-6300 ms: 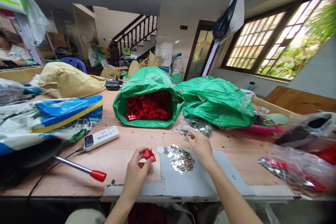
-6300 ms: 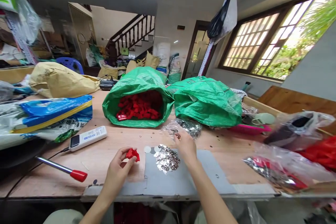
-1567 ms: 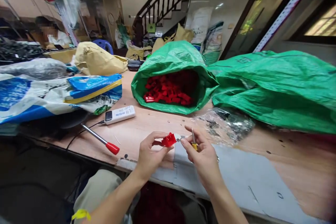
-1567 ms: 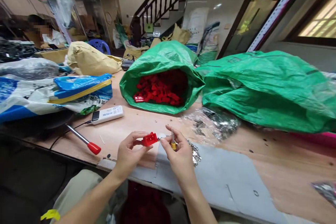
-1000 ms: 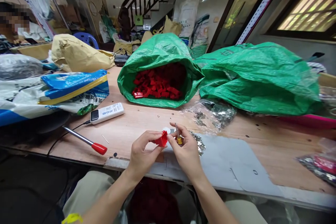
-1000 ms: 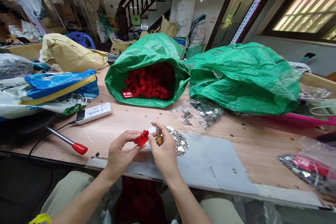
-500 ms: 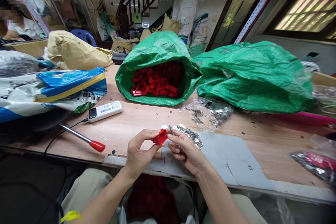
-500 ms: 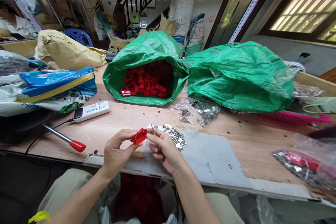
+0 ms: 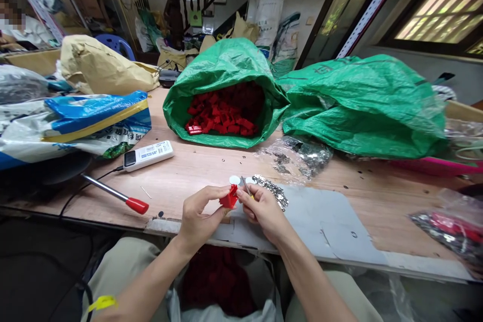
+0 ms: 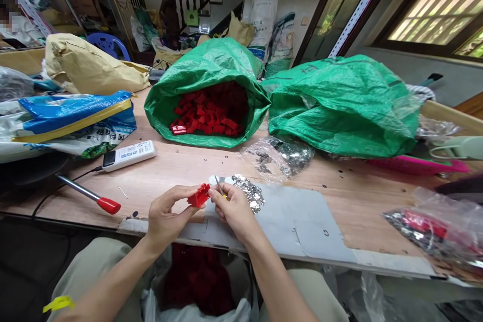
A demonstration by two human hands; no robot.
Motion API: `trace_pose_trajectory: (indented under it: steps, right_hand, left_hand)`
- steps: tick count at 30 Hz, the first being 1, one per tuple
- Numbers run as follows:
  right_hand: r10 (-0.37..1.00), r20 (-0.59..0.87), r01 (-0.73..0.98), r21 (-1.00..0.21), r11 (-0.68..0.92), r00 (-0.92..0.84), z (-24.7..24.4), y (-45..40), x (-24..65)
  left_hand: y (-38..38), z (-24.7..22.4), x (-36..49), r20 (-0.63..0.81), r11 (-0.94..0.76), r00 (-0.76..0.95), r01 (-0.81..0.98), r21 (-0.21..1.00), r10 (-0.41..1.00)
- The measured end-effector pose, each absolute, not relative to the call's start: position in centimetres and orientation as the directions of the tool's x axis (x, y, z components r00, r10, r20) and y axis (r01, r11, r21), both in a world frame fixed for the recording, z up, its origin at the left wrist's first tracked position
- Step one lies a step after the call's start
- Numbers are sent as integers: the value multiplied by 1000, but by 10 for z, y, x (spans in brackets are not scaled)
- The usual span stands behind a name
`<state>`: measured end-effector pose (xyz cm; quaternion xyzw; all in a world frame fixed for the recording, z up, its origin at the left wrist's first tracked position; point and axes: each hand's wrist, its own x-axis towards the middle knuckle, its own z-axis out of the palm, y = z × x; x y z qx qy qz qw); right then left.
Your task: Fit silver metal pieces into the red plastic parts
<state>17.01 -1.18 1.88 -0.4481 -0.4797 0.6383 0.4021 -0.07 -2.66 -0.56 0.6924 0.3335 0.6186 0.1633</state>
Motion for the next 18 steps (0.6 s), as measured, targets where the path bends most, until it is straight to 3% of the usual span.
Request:
trace_pose_trajectory:
  steps: [7,14,16,18]
  right_hand:
    - [860,-287,-256,-872,-417,-422,24,-21,163]
    - [705,-405,-439,-573,-692,-583,19,-40,138]
    - [721,-404,-364,-662,-655,-562,21,-41,138]
    - [834,-352,-166,-875,-454,-426,24,-37,147]
  left_hand:
    - [-32,2,-14,730,-725,63,200,659,681]
    - [-37,6,-41,583,-581,91,-42,813,808]
    - [-37,6,-45,528,-523,68,-73,849,847]
    - [-36,4,-46,471,-469,20,-77,880,882]
